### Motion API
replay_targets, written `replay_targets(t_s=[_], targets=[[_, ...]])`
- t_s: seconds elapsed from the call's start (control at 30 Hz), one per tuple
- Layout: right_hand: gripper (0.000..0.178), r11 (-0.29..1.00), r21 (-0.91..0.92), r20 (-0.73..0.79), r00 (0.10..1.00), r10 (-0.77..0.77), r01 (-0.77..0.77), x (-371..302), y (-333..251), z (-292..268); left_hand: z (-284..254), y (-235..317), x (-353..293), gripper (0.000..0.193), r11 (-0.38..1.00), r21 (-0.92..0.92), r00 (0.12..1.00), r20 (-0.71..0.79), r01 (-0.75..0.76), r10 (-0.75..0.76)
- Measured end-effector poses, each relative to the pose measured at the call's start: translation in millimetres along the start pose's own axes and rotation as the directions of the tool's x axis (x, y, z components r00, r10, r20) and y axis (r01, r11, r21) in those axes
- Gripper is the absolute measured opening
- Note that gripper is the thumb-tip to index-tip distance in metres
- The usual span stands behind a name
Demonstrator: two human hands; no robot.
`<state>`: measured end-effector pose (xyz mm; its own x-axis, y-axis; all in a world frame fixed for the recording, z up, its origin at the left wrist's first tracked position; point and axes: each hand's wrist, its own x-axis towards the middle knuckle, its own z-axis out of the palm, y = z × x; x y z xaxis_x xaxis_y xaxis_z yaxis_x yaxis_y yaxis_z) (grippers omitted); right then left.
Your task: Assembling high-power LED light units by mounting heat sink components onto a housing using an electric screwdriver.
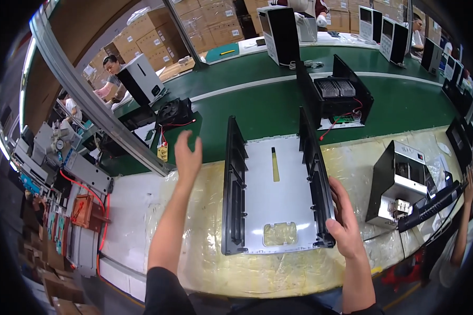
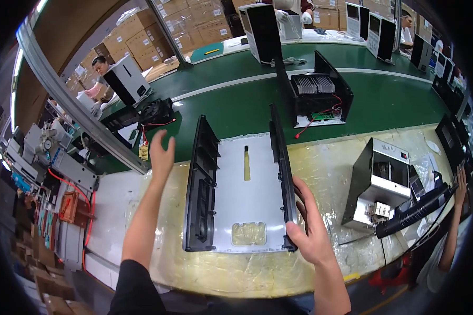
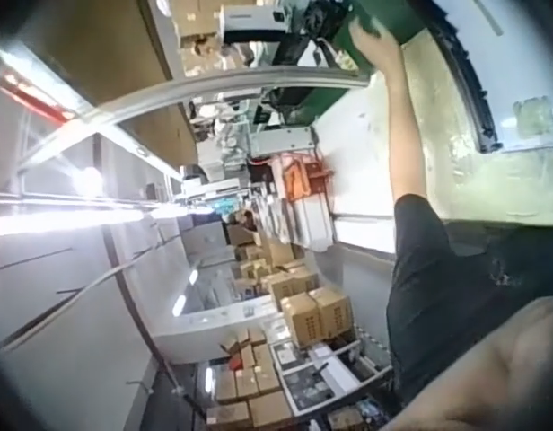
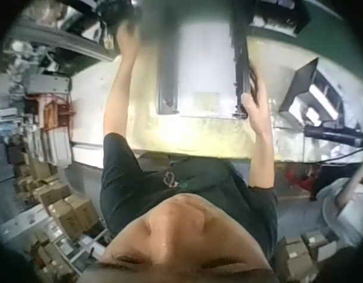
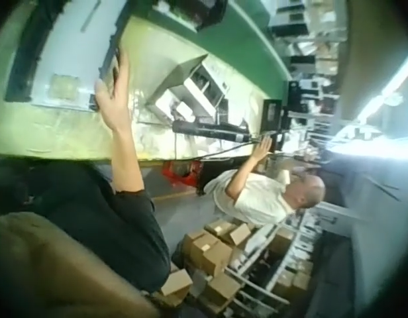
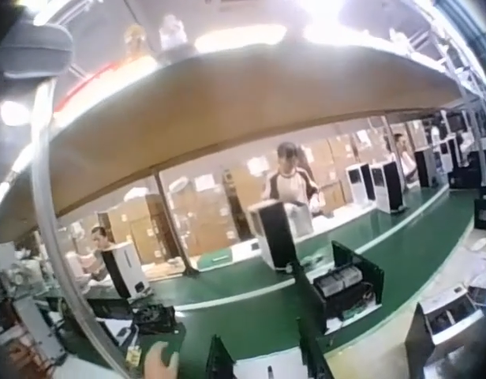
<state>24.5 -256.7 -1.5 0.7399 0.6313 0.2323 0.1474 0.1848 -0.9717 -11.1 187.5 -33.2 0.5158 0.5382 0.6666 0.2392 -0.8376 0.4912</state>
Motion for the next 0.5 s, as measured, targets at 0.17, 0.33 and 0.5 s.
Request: replay_targets(t_s=[0.17, 0.33, 0.5], targets=[[0.102, 0.995, 0.1, -0.06, 0.998, 0.011, -0.005, -11.8, -2.5, -3.6, 28.6, -58.8, 67.5, 0.065, 0.811, 0.581, 0.988, -0.074, -0.069, 0.137], [0.104, 0.982, 0.188, -0.096, 0.995, 0.013, 0.006, -39.4, 7.7, -24.7, 71.6, -80.8, 84.9, 0.086, 0.606, 0.795, 0.993, -0.055, -0.022, 0.109], [0.105, 0.988, 0.151, -0.153, 0.987, 0.048, -0.025, -51.5, -2.1, -30.8, 87.0, -72.5, 101.9, 0.08, 0.51, 0.86, 0.997, 0.019, 0.025, -0.08]])
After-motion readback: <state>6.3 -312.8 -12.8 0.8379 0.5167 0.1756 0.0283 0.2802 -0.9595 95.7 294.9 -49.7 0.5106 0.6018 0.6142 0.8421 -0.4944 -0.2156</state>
